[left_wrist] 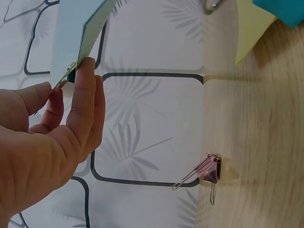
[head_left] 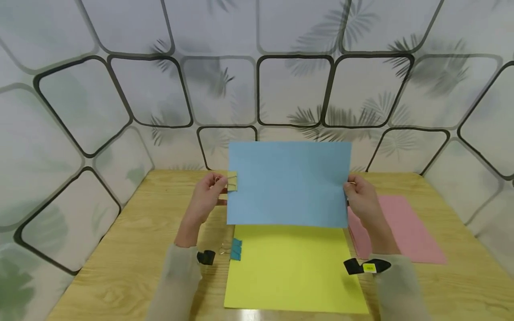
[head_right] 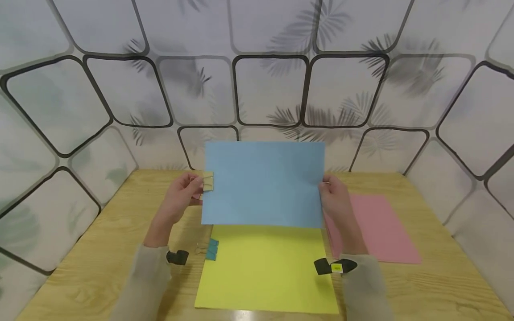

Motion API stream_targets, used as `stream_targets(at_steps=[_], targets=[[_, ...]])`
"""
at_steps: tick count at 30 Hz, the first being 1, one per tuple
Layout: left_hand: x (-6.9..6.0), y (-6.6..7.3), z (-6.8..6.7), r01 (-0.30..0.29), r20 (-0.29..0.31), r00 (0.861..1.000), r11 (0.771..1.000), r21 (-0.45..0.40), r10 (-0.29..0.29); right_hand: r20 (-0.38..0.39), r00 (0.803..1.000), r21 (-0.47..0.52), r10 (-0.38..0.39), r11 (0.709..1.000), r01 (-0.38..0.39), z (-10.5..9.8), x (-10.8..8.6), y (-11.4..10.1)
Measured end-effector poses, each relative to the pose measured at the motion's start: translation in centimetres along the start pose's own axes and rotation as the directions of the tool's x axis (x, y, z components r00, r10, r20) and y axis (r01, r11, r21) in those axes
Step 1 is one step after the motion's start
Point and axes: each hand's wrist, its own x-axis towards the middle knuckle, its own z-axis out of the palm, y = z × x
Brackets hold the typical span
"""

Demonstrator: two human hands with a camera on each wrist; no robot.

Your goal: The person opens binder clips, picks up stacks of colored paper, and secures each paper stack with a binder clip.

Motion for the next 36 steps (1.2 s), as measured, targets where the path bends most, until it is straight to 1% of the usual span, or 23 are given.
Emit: stream_targets(at_steps=[3,6,13,17,20,22,25,27,31,34,36], targets=[[0.3,-0.1,0.0,-0.031,0.008,0.999,1.0,0.002,0.031,-0.051,0.998,-0.013,-0.039,0.999,0.038,0.3,0.1,-0.2],[0.6,-0.2,0.2,-0.043,0.012,0.999,0.999,0.006,0.043,-0.09,0.994,-0.026,-0.063,0.998,0.061,0.4,0.1,-0.2],[1.0,-0.5,0.5,-0.06,-0.001,0.998,0.997,0.047,0.06,-0.158,0.985,-0.046,-0.073,0.997,0.067,0.7,0.2,0.2],[1.3,-1.0,0.8,-0.052,-0.023,0.998,0.995,0.086,0.054,-0.188,0.979,-0.099,-0.081,0.993,0.063,0.8,0.3,0.3],[1.3,-1.2,1.0,-0.07,-0.041,0.996,0.987,0.147,0.077,-0.205,0.974,-0.15,-0.097,0.986,0.067,1.0,0.5,0.6],[1.2,-1.2,1.0,-0.091,-0.053,0.993,0.975,0.205,0.104,-0.213,0.97,-0.176,-0.118,0.981,0.081,1.3,0.8,0.9],[1.1,-1.2,1.1,-0.12,-0.07,0.987,0.949,0.293,0.147,-0.219,0.965,-0.189,-0.148,0.976,0.106,1.6,1.0,1.3],[1.1,-1.2,1.0,-0.128,-0.08,0.983,0.93,0.345,0.165,-0.222,0.962,-0.203,-0.157,0.973,0.112,1.8,1.1,1.5],[1.3,-1.5,1.1,-0.138,-0.091,0.977,0.895,0.423,0.194,-0.224,0.964,-0.228,-0.141,0.97,0.089,1.9,1.2,1.7],[1.5,-1.7,1.2,-0.137,-0.089,0.976,0.874,0.466,0.2,-0.208,0.971,-0.238,-0.119,0.969,0.068,1.8,1.2,1.9],[1.6,-1.8,1.2,-0.131,-0.086,0.977,0.866,0.483,0.195,-0.192,0.975,-0.239,-0.111,0.969,0.063,1.6,1.2,2.0]])
